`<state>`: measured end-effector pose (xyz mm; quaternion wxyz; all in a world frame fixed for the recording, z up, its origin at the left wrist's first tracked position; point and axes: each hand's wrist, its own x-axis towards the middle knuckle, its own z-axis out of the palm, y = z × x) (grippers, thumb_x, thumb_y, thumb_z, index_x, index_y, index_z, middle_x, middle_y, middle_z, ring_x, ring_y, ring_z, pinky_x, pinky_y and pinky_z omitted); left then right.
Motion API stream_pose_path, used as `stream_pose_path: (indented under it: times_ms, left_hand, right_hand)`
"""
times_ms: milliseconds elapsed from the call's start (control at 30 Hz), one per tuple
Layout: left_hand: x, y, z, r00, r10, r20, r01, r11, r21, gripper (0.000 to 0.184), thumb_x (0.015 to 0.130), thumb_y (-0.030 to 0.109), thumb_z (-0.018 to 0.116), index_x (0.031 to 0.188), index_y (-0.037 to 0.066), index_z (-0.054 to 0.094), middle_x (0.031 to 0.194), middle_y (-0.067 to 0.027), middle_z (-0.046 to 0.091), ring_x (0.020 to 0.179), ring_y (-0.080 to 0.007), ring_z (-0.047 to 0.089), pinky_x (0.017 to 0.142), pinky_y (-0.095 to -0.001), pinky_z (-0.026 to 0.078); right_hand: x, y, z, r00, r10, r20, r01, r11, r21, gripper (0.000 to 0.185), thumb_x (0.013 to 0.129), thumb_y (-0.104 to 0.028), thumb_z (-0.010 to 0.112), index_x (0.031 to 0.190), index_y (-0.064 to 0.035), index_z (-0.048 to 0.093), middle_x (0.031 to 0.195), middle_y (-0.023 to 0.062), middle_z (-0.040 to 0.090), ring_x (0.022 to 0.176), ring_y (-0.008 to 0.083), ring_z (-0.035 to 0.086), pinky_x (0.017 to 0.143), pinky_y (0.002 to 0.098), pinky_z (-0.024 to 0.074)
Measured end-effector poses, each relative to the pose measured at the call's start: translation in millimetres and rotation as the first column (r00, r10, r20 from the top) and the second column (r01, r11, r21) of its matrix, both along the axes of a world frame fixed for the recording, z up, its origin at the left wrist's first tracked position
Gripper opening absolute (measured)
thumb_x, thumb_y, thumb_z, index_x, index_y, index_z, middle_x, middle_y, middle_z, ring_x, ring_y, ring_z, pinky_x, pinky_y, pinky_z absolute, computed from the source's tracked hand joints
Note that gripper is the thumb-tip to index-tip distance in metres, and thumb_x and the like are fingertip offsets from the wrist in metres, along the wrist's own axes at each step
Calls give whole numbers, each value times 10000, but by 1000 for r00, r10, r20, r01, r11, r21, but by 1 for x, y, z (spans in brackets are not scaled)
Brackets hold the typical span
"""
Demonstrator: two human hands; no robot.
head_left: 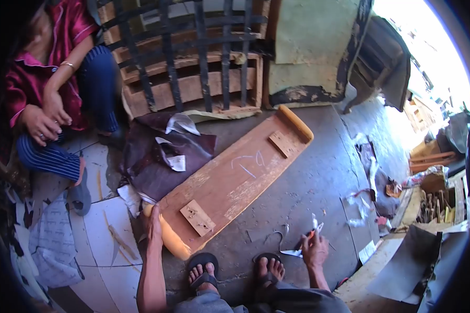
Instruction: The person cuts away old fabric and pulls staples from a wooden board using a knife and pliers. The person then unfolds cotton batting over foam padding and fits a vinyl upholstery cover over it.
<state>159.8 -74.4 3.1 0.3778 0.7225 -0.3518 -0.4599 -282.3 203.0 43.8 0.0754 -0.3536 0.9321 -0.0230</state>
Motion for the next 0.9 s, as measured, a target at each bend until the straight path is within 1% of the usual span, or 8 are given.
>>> stream_pose_path:
  times_ms: [100,233,367,533,600,700,767,900]
  left_hand:
    - [-40,52,1,977,107,-183,-102,994,39,617,889,446,697,1262,-7,504,1157,-121,584,1035,-219,571,896,-364,478]
    - [-99,107,4,965,71,-254,-23,982,187,736,897,476,685,1403,17,412,1250,-104,563,1153,-213,538,986,-368,446]
    - [-93,102,2,961,-1,-277,60,977,206,674,918,474,670,1353,-7,482,1240,-99,561,1154,-209,538,996,-357,440]
    - [-94,103,10,974,-97,-205,145,961,235,681,1013,469,519,1429,-65,454,1483,-156,474,1365,-212,439,1128,-320,334]
    - [-91,102,-4,987,-102,-127,126,972,199,653,991,458,559,1369,-70,488,1398,-156,515,1278,-219,485,1063,-332,378]
    - [-87,100,-26,997,-71,-15,72,990,122,614,958,442,619,1278,-76,538,1270,-156,577,1146,-230,554,967,-351,444]
    - [-85,100,-30,997,-75,26,72,993,96,602,947,436,639,1248,-78,555,1228,-156,598,1102,-234,577,934,-357,466]
    - [-91,101,-33,1000,-14,27,14,1000,-11,661,898,486,674,1186,-93,537,1108,-191,619,987,-268,604,862,-390,487]
  right_hand:
    - [-18,54,-15,872,59,-486,18,988,153,688,848,-485,706,1371,-70,538,1210,206,560,1146,381,545,899,447,472]
    - [-14,32,-30,904,-339,260,355,935,-15,923,847,-655,629,1496,-55,364,1291,253,509,1184,434,524,978,512,438]
    - [-8,16,-44,913,-314,262,328,945,-10,1035,782,-621,713,1535,-65,270,1260,285,514,1152,463,547,979,505,453]
    - [-21,-4,-33,876,-383,292,359,924,133,803,793,-421,726,1391,-19,372,1270,303,530,1194,454,538,990,509,441]
    - [-26,0,-33,916,-285,282,264,958,109,613,820,-279,671,1301,-7,406,1103,287,614,1004,406,652,838,483,523]
    - [3,-15,8,663,-222,715,294,955,24,460,854,-137,601,1259,-4,427,738,115,620,555,194,606,466,350,472]
    - [27,-9,5,197,-117,973,254,965,65,417,883,-155,629,1257,-44,483,850,63,616,687,118,577,585,304,484]
    - [82,-25,6,-321,-45,946,25,998,56,466,963,-272,681,1338,-60,506,963,17,624,891,123,601,815,286,496]
